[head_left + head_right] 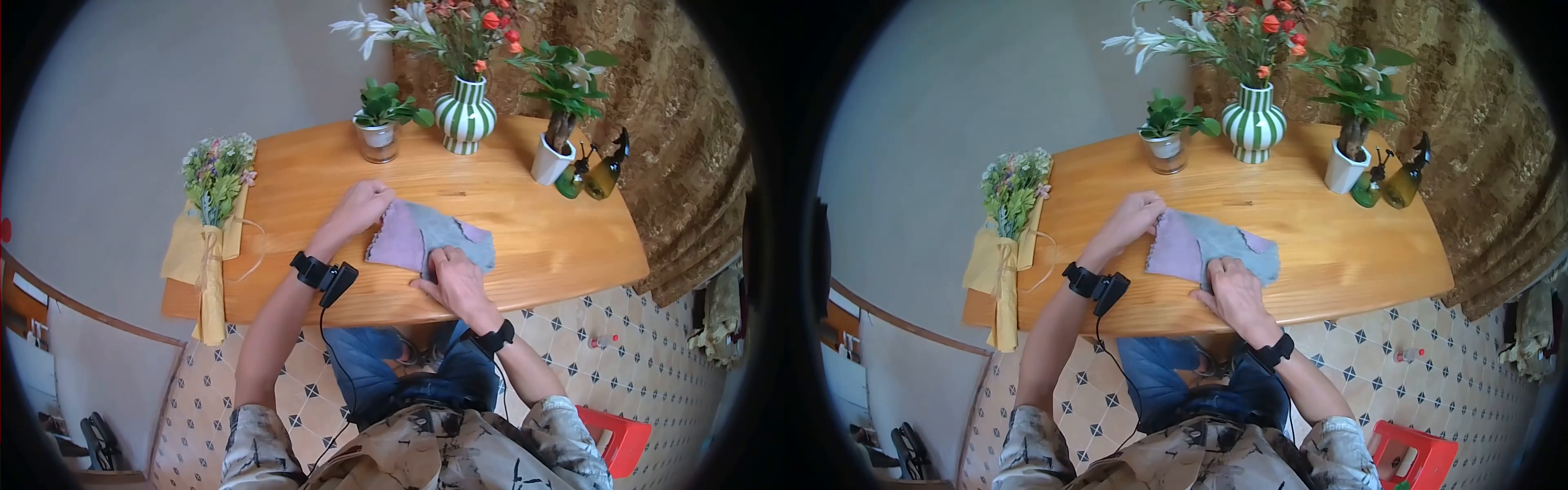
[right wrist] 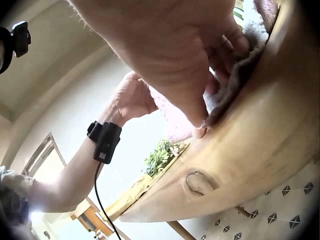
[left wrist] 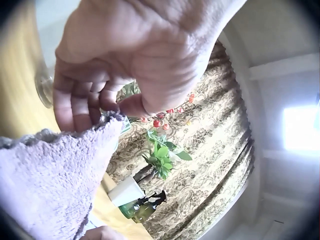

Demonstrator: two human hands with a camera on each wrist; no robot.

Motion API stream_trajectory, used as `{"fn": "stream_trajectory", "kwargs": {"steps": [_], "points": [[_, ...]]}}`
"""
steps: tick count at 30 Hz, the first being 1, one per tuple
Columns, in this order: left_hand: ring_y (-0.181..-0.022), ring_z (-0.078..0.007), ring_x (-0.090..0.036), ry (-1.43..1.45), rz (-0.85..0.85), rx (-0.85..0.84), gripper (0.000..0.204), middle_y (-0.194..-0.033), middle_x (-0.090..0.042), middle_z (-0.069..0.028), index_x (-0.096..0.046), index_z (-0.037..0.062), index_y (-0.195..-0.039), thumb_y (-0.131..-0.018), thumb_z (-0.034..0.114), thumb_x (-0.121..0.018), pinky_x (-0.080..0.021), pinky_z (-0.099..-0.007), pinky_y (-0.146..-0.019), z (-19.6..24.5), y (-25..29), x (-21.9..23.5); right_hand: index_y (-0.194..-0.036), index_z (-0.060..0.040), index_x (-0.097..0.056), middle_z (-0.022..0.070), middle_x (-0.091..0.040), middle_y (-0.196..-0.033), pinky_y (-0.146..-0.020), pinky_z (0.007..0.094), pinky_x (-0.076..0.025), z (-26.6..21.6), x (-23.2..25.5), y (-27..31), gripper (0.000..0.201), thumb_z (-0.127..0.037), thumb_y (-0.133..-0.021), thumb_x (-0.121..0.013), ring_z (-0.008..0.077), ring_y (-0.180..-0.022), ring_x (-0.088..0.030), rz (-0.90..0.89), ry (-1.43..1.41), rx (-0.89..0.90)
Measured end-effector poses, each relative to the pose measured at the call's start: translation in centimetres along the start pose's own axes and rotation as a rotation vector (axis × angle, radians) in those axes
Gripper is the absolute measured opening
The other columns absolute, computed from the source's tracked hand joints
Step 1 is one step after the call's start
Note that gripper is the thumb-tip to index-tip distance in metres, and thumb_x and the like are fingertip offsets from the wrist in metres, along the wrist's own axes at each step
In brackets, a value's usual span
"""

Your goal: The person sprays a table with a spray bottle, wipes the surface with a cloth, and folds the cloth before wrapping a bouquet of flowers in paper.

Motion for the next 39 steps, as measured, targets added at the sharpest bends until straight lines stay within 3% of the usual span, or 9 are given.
{"fn": "stream_trajectory", "kwargs": {"steps": [5,8,10,12,15,20,25,32,39], "points": [[-0.061,-0.0095,-0.054,-0.023,0.061,-0.026,0.025,-0.071,-0.058,-0.0022,-0.059,0.0008,-0.078,-0.089,0.021,-0.051,-0.045,-0.0236,-0.058,-1.5,0.0,0.8,-0.082,-0.0016,-0.058,0.0161,-0.059,-0.092,-0.075,0.0423,-0.050,0.4,-0.9,-0.2,0.021,-0.018,-0.075,-0.069,0.0338,-0.092,-0.058,-0.015,0.045,-0.034],[-0.060,-0.0197,-0.059,-0.042,0.077,-0.053,0.029,-0.064,-0.061,-0.0116,-0.059,-0.0041,-0.075,-0.084,0.023,-0.053,-0.046,-0.0359,-0.059,-1.1,0.0,1.1,-0.078,-0.0011,-0.056,0.0138,-0.059,-0.084,-0.067,0.0387,-0.052,1.4,0.6,-0.5,0.012,-0.010,-0.077,-0.064,0.0281,-0.080,-0.062,0.043,0.095,0.043],[-0.062,-0.0189,-0.058,-0.085,0.130,-0.159,0.028,-0.066,-0.061,-0.0124,-0.059,-0.0042,-0.076,-0.083,0.023,-0.054,-0.045,-0.0349,-0.059,-0.6,0.4,1.4,-0.082,-0.0031,-0.052,0.0060,-0.058,-0.074,-0.062,0.0311,-0.050,5.9,0.1,-0.9,0.008,-0.007,-0.083,-0.060,0.0185,-0.070,-0.062,-0.095,-0.747,-0.349],[-0.063,-0.0181,-0.058,-0.062,0.114,-0.148,0.028,-0.066,-0.061,-0.0113,-0.059,-0.0038,-0.075,-0.083,0.022,-0.054,-0.045,-0.0339,-0.059,-1.1,0.1,1.5,-0.082,-0.0031,-0.050,0.0024,-0.057,-0.070,-0.056,0.0224,-0.045,7.5,3.7,-2.3,0.008,-0.004,-0.088,-0.055,0.0092,-0.065,-0.057,0.121,-0.732,-0.268],[-0.067,-0.0125,-0.054,0.015,0.041,-0.123,0.024,-0.070,-0.058,-0.0046,-0.058,0.0001,-0.077,-0.087,0.021,-0.052,-0.044,-0.0289,-0.061,-1.7,-0.3,1.5,-0.087,-0.0025,-0.051,0.0034,-0.059,-0.073,-0.055,0.0217,-0.042,11.8,4.4,-4.7,0.008,-0.008,-0.090,-0.057,0.0082,-0.065,-0.055,0.096,-0.796,-0.368],[-0.070,-0.0088,-0.053,0.046,0.014,-0.047,0.021,-0.074,-0.056,-0.0002,-0.057,0.0032,-0.082,-0.091,0.021,-0.049,-0.046,-0.0249,-0.064,-2.6,-1.3,1.4,-0.105,0.0020,-0.057,0.0129,-0.066,-0.081,-0.062,0.0271,-0.048,16.3,2.8,-7.6,0.035,-0.024,-0.084,-0.069,0.0153,-0.073,-0.062,0.166,-0.515,-0.353],[-0.061,-0.0130,-0.060,0.194,0.070,0.122,0.023,-0.069,-0.061,-0.0057,-0.059,-0.0007,-0.080,-0.088,0.019,-0.050,-0.050,-0.0257,-0.055,-5.4,-1.2,2.2,-0.117,0.0043,-0.056,0.0159,-0.067,-0.088,-0.073,0.0306,-0.050,14.6,1.3,-7.6,0.059,-0.031,-0.076,-0.078,0.0208,-0.078,-0.064,-0.103,-0.432,-0.357],[-0.072,-0.0127,-0.064,0.236,0.041,0.240,0.025,-0.084,-0.065,-0.0084,-0.059,-0.0010,-0.094,-0.092,0.023,-0.052,-0.053,-0.0242,-0.065,-7.9,-1.6,1.5,-0.095,0.0024,-0.064,0.0081,-0.066,-0.086,-0.070,0.0291,-0.048,13.8,0.3,-8.0,0.034,-0.022,-0.075,-0.078,0.0168,-0.078,-0.060,-0.302,-0.272,-0.323],[-0.076,-0.0105,-0.061,0.304,-0.003,0.117,0.033,-0.085,-0.064,-0.0067,-0.057,-0.0028,-0.107,-0.085,0.019,-0.069,-0.051,-0.0236,-0.064,-7.9,-0.9,0.7,-0.087,-0.0019,-0.061,0.0019,-0.059,-0.073,-0.061,0.0243,-0.042,14.2,0.1,-8.4,0.019,-0.017,-0.081,-0.071,0.0103,-0.066,-0.052,-0.149,-0.600,-0.328]]}}
Point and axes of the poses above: each hand's wrist, its own y-axis away from the middle knuckle, its own x-axis out of the back of the hand, z = x × y, the point moved 6 cm from there along -y, towards the middle knuckle
